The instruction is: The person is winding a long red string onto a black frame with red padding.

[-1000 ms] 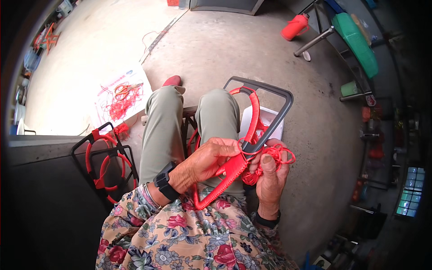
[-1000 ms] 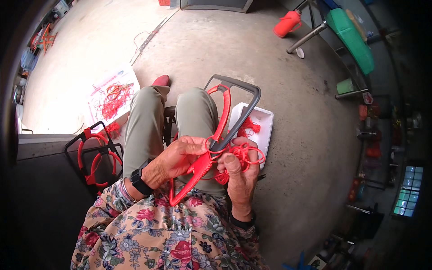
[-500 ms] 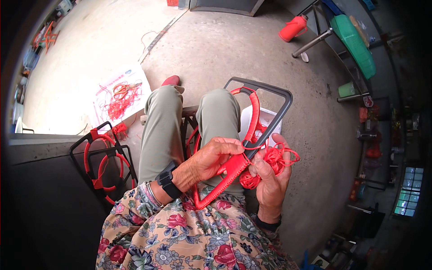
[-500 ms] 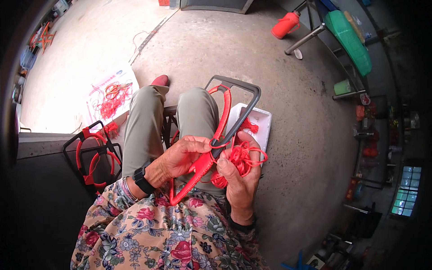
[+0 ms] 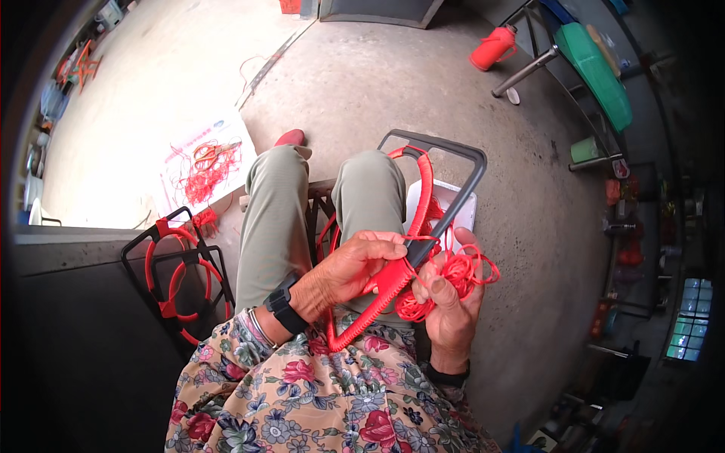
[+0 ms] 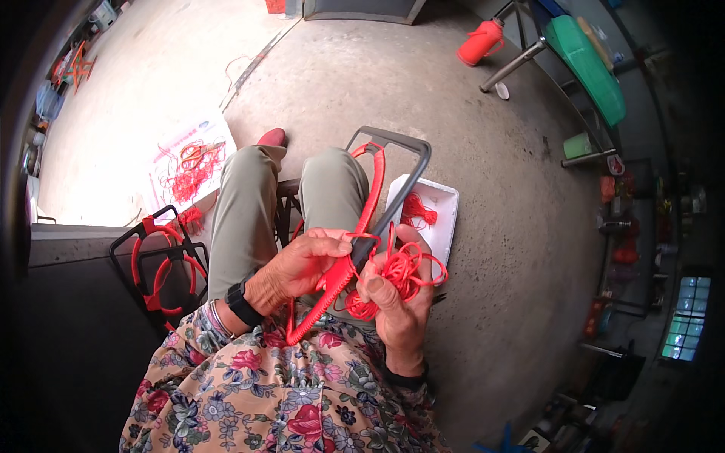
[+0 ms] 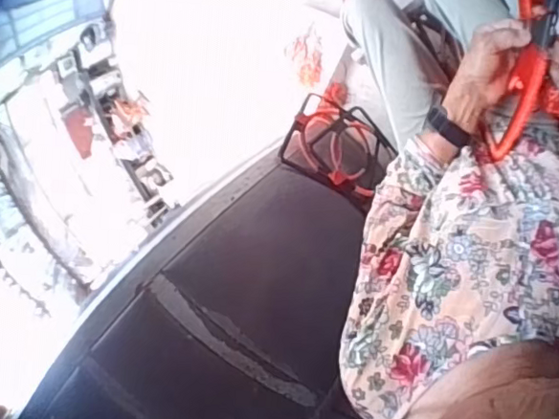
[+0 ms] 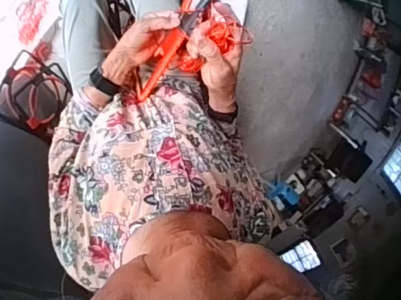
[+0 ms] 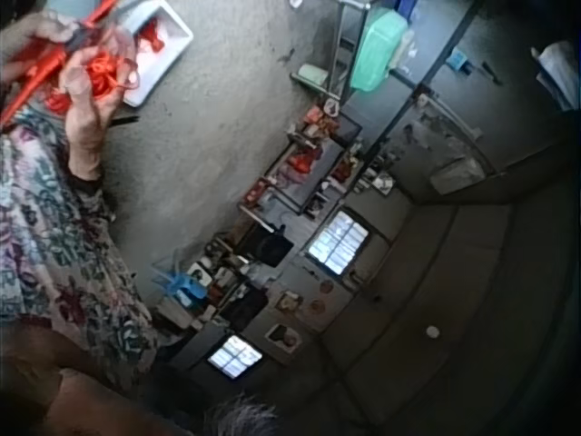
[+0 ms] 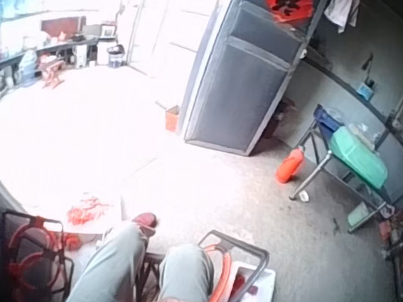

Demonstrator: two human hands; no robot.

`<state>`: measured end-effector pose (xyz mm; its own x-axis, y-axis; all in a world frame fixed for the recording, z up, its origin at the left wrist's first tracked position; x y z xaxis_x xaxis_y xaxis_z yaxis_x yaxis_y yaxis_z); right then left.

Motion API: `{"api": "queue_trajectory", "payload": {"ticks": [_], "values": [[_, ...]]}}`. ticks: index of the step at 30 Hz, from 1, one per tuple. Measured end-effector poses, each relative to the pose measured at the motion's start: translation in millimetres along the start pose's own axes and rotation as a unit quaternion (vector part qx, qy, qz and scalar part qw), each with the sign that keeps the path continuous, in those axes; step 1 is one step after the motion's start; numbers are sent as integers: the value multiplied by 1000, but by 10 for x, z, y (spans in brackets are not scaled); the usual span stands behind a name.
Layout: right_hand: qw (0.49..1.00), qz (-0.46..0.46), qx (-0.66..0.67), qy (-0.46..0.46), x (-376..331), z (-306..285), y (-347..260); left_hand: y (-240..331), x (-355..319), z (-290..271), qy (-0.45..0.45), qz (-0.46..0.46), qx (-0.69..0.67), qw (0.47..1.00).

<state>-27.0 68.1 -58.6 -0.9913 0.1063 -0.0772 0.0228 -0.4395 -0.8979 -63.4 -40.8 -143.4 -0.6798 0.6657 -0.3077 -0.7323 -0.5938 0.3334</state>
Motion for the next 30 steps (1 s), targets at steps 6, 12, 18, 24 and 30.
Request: {"api": "queue_trajectory", "payload": {"ticks": [6, 12, 18, 24, 30], "values": [[1000, 22, -9, -11, 101, -62, 5, 41, 5, 180, -118, -57, -38, 991], [999, 23, -23, -3, 171, -126, 11, 231, -93, 142, -48, 3, -48, 998], [996, 79, 1, 44, 111, -357, 236, 260, -113, 13, -52, 24, 31, 998], [998, 41, 25, 33, 131, -335, 229, 264, -125, -148, -41, 39, 16, 998], [996, 76, 18, 35, 315, -271, 237, 246, -142, -77, -37, 41, 25, 998]]}}
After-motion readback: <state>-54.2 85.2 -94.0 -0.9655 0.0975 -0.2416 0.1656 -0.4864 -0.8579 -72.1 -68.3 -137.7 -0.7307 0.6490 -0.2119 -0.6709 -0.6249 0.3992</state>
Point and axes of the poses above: each hand's wrist, its own x-axis towards the middle knuckle, its own z-axis out of the palm, y = z × x, the point moved 6 cm from there along x, towards the middle knuckle, and after that the axes turned 4 degrees about -x, right-handed, at the moved point
